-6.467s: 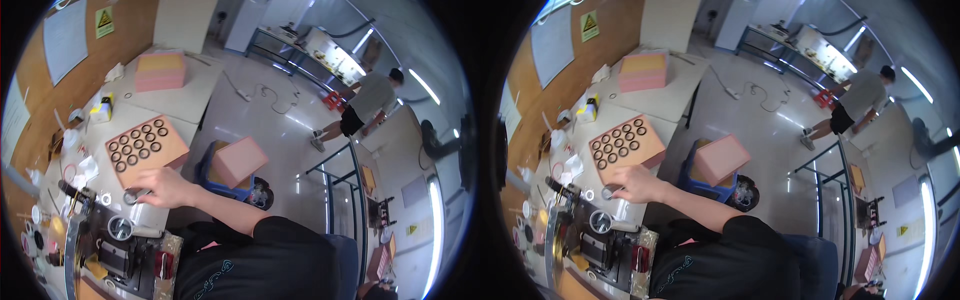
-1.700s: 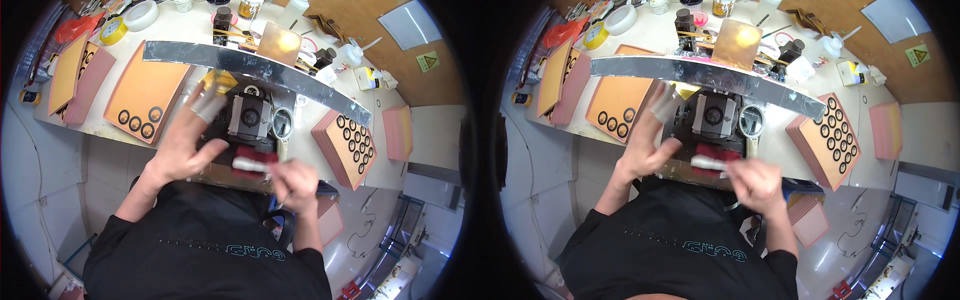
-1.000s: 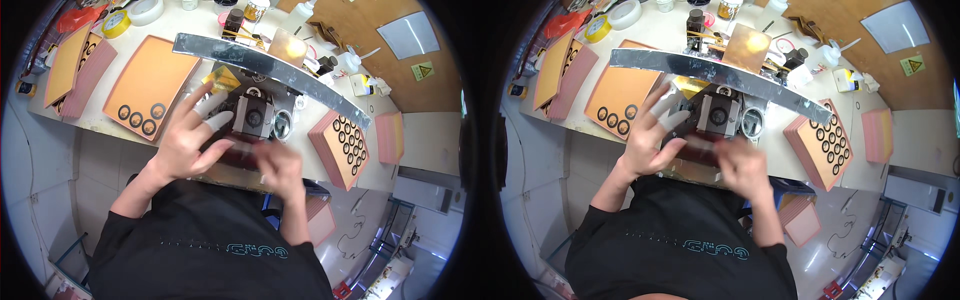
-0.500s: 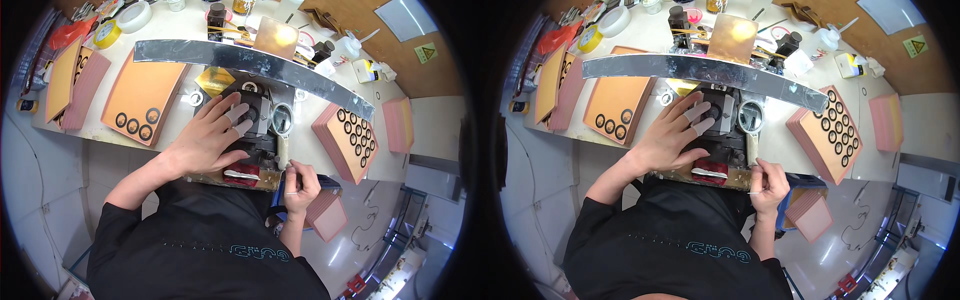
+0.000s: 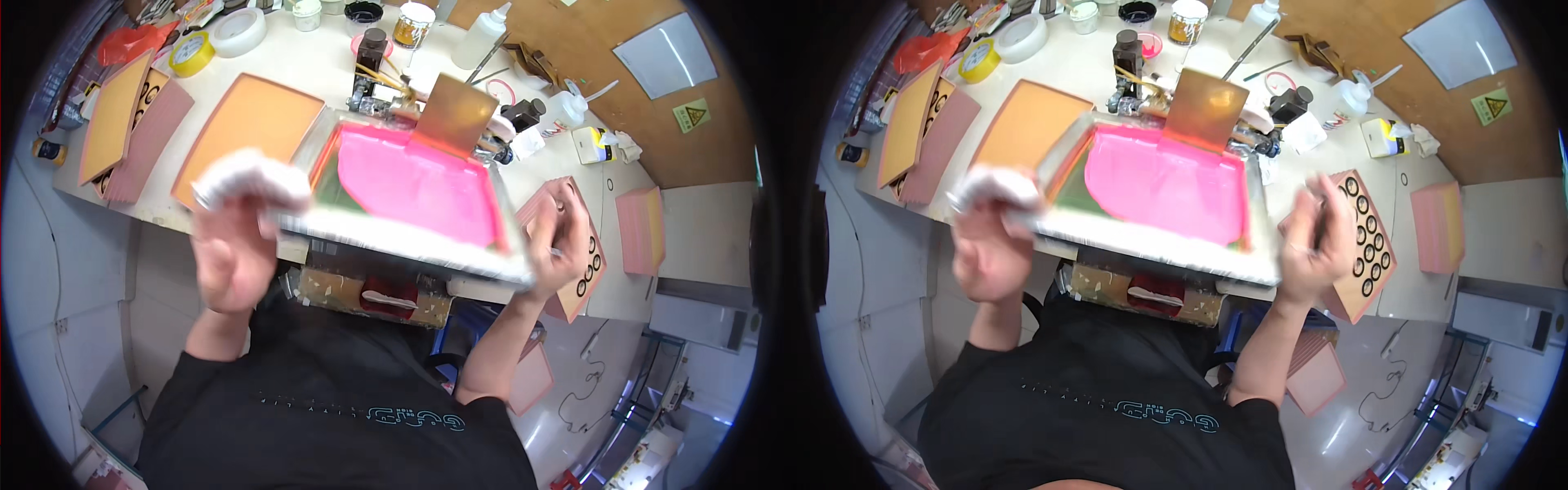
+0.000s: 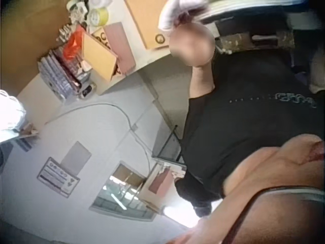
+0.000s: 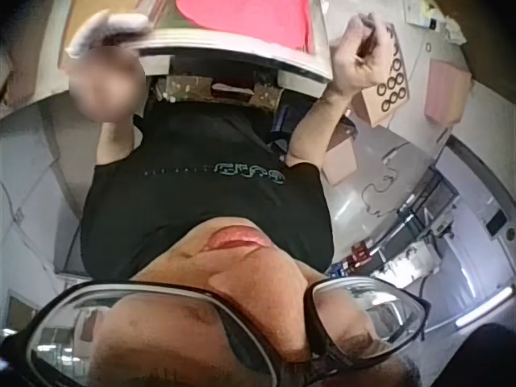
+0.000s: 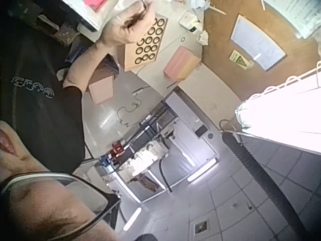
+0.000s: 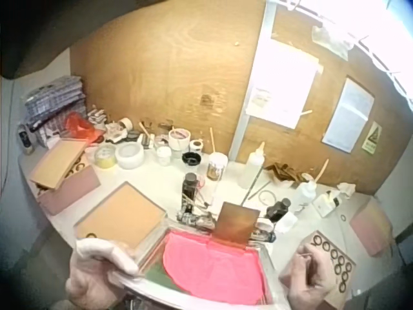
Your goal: Performing screen printing on circular wooden components.
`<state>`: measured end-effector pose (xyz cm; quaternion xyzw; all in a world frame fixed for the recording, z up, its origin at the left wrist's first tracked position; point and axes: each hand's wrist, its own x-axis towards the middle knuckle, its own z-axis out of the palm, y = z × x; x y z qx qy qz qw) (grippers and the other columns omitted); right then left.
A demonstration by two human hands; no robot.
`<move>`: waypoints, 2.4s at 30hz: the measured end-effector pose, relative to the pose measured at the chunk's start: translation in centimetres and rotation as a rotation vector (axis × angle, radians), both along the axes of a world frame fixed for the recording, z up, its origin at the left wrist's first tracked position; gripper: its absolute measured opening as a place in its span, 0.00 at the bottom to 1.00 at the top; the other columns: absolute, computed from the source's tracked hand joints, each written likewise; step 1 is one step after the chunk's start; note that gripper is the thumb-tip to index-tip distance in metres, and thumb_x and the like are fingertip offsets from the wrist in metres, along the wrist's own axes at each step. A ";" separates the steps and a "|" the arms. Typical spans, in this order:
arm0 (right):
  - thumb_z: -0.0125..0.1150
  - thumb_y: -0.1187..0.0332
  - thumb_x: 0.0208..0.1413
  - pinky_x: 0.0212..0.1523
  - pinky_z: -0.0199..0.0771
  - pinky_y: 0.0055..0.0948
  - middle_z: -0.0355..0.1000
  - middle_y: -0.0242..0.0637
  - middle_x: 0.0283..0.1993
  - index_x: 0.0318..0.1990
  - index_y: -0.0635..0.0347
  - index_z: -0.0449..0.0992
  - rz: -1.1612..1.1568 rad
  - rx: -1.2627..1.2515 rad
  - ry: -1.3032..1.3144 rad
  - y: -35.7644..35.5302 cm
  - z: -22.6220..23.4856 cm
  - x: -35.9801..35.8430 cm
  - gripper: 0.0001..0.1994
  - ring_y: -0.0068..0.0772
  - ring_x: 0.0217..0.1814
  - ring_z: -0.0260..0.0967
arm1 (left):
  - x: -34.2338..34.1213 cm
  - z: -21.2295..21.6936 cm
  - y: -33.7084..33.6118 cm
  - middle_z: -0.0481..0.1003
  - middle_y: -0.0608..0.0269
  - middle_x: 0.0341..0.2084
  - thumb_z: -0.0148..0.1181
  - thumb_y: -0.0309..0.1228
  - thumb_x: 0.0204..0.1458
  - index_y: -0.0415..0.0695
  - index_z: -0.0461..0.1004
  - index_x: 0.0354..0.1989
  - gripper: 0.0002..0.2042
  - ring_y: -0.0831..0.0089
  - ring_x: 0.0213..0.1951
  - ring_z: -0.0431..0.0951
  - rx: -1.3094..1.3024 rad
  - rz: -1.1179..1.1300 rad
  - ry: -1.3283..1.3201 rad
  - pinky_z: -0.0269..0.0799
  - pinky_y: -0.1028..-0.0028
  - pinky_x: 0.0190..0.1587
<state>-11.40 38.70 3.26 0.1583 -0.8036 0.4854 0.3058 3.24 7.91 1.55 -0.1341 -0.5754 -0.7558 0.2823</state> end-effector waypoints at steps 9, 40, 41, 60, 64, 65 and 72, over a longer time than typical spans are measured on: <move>0.63 0.84 0.54 0.30 0.66 0.24 0.79 0.33 0.34 0.47 0.63 0.84 0.562 0.392 0.157 -4.6 0.3 -2.3 0.14 0.26 0.28 0.64 | 3.8 -6.1 3.5 0.80 0.48 0.34 0.49 0.41 0.64 0.34 0.80 0.48 0.21 0.58 0.48 0.74 0.068 0.063 -0.229 0.61 0.63 0.64; 0.71 0.74 0.57 0.35 0.69 0.20 0.77 0.33 0.48 0.62 0.60 0.78 0.257 0.370 -0.577 2.8 -2.3 -1.4 0.24 0.21 0.36 0.67 | 3.2 -3.5 -7.1 0.84 0.61 0.51 0.66 0.21 0.55 0.38 0.83 0.46 0.10 0.61 0.54 0.81 -1.204 0.463 -0.480 0.74 0.65 0.58; 0.71 0.74 0.56 0.36 0.69 0.20 0.77 0.33 0.48 0.61 0.60 0.79 0.299 0.323 -0.521 1.8 -3.1 0.2 0.24 0.21 0.36 0.67 | 3.0 -3.5 -6.9 0.84 0.61 0.51 0.66 0.21 0.55 0.38 0.83 0.46 0.10 0.61 0.54 0.81 -1.207 0.451 -0.483 0.74 0.65 0.58; 0.74 0.70 0.54 0.35 0.74 0.32 0.78 0.35 0.47 0.54 0.58 0.83 0.689 0.635 -0.259 -3.2 -0.5 -0.3 0.19 0.38 0.35 0.74 | 3.1 -1.9 -6.3 0.79 0.60 0.46 0.59 0.17 0.64 0.38 0.81 0.55 0.13 0.72 0.42 0.78 -0.882 0.789 -0.401 0.75 0.73 0.43; 0.73 0.69 0.53 0.36 0.76 0.35 0.78 0.36 0.46 0.52 0.59 0.83 0.672 0.636 -0.222 -2.8 -0.5 -0.5 0.18 0.42 0.35 0.76 | 2.4 -2.2 -5.5 0.79 0.61 0.45 0.59 0.18 0.66 0.38 0.80 0.57 0.14 0.73 0.40 0.78 -0.763 0.800 -0.374 0.75 0.74 0.41; 0.72 0.68 0.53 0.37 0.77 0.36 0.78 0.36 0.46 0.51 0.59 0.83 0.668 0.637 -0.212 -2.7 -0.5 -0.5 0.17 0.43 0.35 0.76 | 2.3 -2.2 -5.4 0.79 0.61 0.45 0.59 0.18 0.66 0.37 0.80 0.58 0.14 0.74 0.40 0.78 -0.724 0.803 -0.368 0.75 0.74 0.41; 0.73 0.77 0.54 0.32 0.71 0.23 0.79 0.36 0.43 0.51 0.65 0.84 0.201 0.330 -0.379 3.7 0.6 1.2 0.16 0.24 0.31 0.70 | 4.2 -3.2 -6.2 0.78 0.62 0.45 0.58 0.20 0.68 0.37 0.79 0.60 0.15 0.76 0.38 0.77 -0.703 0.886 -0.409 0.73 0.77 0.41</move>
